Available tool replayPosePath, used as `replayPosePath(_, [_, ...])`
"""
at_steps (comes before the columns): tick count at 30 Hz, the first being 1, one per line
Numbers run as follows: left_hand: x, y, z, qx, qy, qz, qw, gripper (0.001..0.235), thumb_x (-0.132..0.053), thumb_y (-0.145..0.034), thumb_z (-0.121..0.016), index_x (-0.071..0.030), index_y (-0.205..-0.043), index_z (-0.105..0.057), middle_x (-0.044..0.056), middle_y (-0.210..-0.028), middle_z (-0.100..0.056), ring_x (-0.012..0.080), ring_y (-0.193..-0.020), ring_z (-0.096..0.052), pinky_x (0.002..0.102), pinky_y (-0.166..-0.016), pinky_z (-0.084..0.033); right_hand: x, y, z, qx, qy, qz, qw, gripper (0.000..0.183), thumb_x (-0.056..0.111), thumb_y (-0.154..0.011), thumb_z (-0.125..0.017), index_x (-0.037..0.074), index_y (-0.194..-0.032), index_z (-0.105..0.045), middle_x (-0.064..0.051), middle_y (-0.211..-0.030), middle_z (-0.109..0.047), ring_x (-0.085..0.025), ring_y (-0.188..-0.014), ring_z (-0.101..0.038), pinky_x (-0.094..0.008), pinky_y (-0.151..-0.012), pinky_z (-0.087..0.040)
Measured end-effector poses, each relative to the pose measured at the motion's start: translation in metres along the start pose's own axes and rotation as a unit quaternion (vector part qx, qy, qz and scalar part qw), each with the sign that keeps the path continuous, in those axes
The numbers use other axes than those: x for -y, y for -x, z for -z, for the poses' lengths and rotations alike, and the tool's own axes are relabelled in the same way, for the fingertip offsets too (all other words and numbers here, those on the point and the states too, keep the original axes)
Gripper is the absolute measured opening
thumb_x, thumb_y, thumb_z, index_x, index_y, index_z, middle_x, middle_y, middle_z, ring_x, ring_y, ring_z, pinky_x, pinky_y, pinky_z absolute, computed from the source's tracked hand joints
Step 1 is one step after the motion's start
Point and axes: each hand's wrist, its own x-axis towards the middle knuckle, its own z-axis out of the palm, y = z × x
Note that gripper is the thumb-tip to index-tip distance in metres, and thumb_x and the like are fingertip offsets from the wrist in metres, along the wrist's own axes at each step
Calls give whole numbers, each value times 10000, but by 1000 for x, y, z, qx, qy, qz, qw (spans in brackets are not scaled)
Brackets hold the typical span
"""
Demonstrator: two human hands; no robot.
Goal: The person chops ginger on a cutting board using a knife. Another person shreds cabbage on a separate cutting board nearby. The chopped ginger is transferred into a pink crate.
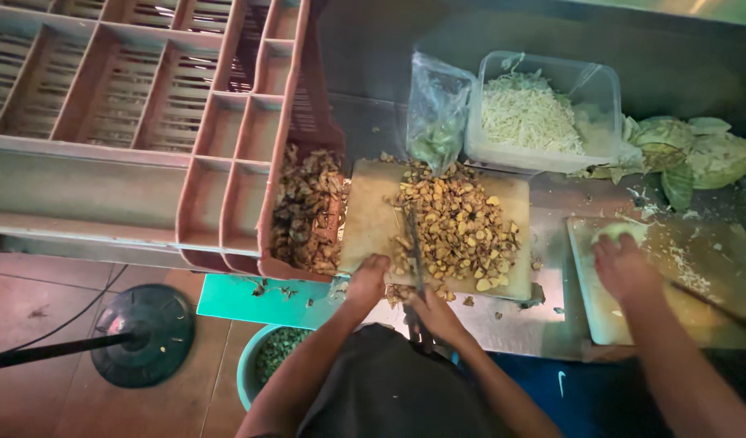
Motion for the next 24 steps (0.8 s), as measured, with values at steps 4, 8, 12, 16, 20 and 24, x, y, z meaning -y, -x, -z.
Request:
replayPosePath(4, [-18,-6,5,8,-33,-118,992,276,-26,-700,-655,-40,-975,-645,160,-1023,-637,387,-1012,-614,482,-868,-503,-30,7,10,-33,-101,37,994,222,279,-1036,-510,64,-1089,-497,-69,-699,-602,-165,-481,-616,-320,-464,-520])
replayPosePath(8, [-32,-17,-12,-26,-72,-184,980,130,-76,-760,-688,-60,-888,-666,132,-1022,-633,350,-1034,-625,456,-864,-505,-55,14,12,-51,-107,18,993,232,286,-1032,-515,66,-1105,-503,-85,-684,-606,-174,-486,-608,-334,-470,-505])
replayPosePath(12, [-33,-26,-21,-7,-128,-159,979,102,-74,-749,-673,-69,-851,-666,116,-994,-630,338,-1040,-628,445,-889,-523,-55,30,13,-100,-13,88,991,319,353,-1031,-541,45,-1115,-542,-76,-747,-647,-208,-661,-648,-365,-613,-551])
replayPosePath(16, [-13,8,-5,-3,13,-143,990,89,-134,-901,-676,-55,-940,-681,135,-980,-625,363,-979,-613,456,-836,-523,-42,39,14,19,156,17,987,442,489,-994,-527,79,-1156,-542,-122,-835,-709,-283,-770,-721,-407,-712,-549])
replayPosePath(20, [19,85,19,71,-4,-28,997,128,-195,-917,-706,-72,-948,-690,136,-946,-638,367,-938,-645,467,-805,-531,-38,33,17,63,181,203,960,492,464,-1038,-546,6,-1216,-545,-223,-969,-723,-354,-866,-717,-479,-777,-554])
replayPosePath(24, [37,100,24,35,-26,-1,999,228,-127,-884,-633,-48,-1097,-655,170,-1087,-654,392,-1020,-643,466,-871,-531,-38,25,26,13,225,-63,972,493,504,-996,-510,17,-1071,-526,-171,-689,-732,-317,-627,-741,-443,-665,-578])
